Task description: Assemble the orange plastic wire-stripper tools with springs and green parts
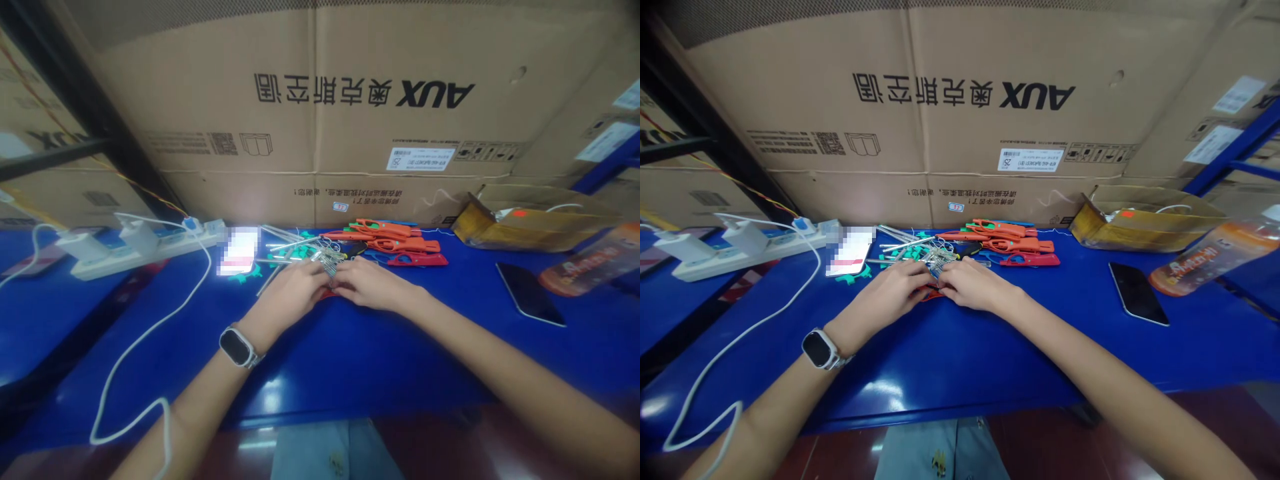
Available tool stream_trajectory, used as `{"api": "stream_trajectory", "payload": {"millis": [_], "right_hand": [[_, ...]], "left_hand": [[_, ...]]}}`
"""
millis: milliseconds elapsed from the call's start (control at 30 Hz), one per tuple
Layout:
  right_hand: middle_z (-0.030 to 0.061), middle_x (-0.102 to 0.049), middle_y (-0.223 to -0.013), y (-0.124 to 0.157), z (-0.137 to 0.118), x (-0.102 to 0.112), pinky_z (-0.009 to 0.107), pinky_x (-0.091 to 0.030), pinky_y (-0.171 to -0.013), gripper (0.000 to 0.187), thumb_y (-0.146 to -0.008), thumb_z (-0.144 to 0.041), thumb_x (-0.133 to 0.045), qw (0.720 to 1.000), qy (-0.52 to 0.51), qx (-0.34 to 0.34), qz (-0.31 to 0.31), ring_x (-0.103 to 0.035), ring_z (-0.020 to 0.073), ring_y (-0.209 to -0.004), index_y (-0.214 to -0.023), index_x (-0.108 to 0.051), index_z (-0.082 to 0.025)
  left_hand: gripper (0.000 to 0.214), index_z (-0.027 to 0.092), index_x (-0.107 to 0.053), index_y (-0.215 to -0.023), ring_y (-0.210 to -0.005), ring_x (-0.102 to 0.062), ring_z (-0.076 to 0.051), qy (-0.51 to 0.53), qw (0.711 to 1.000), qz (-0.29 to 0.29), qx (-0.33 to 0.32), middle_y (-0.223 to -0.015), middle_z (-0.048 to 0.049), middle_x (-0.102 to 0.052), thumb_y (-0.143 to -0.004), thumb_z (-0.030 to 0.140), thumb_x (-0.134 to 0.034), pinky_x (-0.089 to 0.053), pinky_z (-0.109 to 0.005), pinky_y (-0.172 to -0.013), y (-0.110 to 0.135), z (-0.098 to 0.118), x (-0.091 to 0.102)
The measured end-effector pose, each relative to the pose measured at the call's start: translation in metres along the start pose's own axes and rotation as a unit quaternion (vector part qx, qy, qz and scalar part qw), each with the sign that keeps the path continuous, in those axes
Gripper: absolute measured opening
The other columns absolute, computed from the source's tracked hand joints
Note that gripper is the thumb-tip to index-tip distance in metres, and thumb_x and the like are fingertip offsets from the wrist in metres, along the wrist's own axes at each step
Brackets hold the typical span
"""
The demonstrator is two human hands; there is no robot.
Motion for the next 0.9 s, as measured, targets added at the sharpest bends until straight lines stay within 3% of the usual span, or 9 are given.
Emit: {"api": "stream_trajectory", "payload": {"millis": [167, 367, 500, 667, 900], "right_hand": [[0.0072, -0.067, -0.091, 0.007, 0.001, -0.005, 0.032, -0.043, -0.075, 0.014, -0.094, -0.016, -0.058, 0.999, -0.023, -0.020, 0.031, -0.062, 0.0196, -0.083, -0.092, -0.072, -0.017], [0.0052, -0.065, -0.091, 0.027, 0.005, -0.019, 0.030, -0.048, -0.078, 0.015, -0.091, -0.011, -0.058, 0.982, -0.122, -0.056, 0.129, -0.061, 0.0176, -0.086, -0.102, -0.067, -0.017], [0.0040, -0.062, -0.090, 0.032, 0.006, -0.025, 0.031, -0.050, -0.078, 0.021, -0.090, -0.009, -0.056, 0.972, -0.156, -0.060, 0.163, -0.060, 0.0170, -0.085, -0.104, -0.068, -0.019], [0.0067, -0.063, -0.093, 0.034, 0.002, -0.029, 0.036, -0.052, -0.083, 0.024, -0.095, -0.013, -0.052, 0.977, -0.102, -0.025, 0.184, -0.059, 0.0204, -0.091, -0.110, -0.070, -0.020], [0.0128, -0.065, -0.107, 0.041, -0.011, -0.033, 0.045, -0.054, -0.091, 0.030, -0.098, -0.018, -0.047, 0.986, 0.002, 0.009, 0.166, -0.058, 0.0260, -0.105, -0.119, -0.068, -0.017]], "left_hand": [[0.017, 0.019, -0.073, -0.099, -0.091, -0.062, -0.023, -0.021, 1.000, -0.010, -0.009, -0.096, -0.0066, -0.069, -0.097, 0.021, -0.056, -0.050, -0.038, -0.082, -0.003, 0.003, -0.008], [0.022, 0.018, -0.075, -0.102, -0.090, -0.061, -0.022, -0.009, 0.999, -0.037, -0.016, -0.093, -0.0076, -0.070, -0.098, 0.017, -0.054, -0.049, -0.034, -0.079, -0.003, 0.004, -0.009], [0.023, 0.017, -0.076, -0.100, -0.084, -0.060, -0.021, -0.009, 0.999, -0.043, -0.016, -0.086, -0.0073, -0.068, -0.097, 0.014, -0.053, -0.048, -0.032, -0.075, 0.001, 0.006, -0.009], [0.026, 0.016, -0.076, -0.103, -0.084, -0.059, -0.021, -0.010, 0.999, -0.046, -0.006, -0.086, -0.0082, -0.068, -0.099, 0.015, -0.050, -0.049, -0.033, -0.076, 0.005, 0.008, -0.011], [0.025, 0.016, -0.074, -0.101, -0.089, -0.059, -0.022, -0.010, 0.999, -0.030, 0.009, -0.090, -0.0085, -0.068, -0.100, 0.019, -0.049, -0.050, -0.035, -0.081, 0.007, 0.010, -0.017]]}}
Point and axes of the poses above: each hand's wrist, its own y-axis away from the middle knuckle, its own x-axis out of the back of the hand, z = x × y, the point moved 3 cm from there along -y, towards the middle knuckle
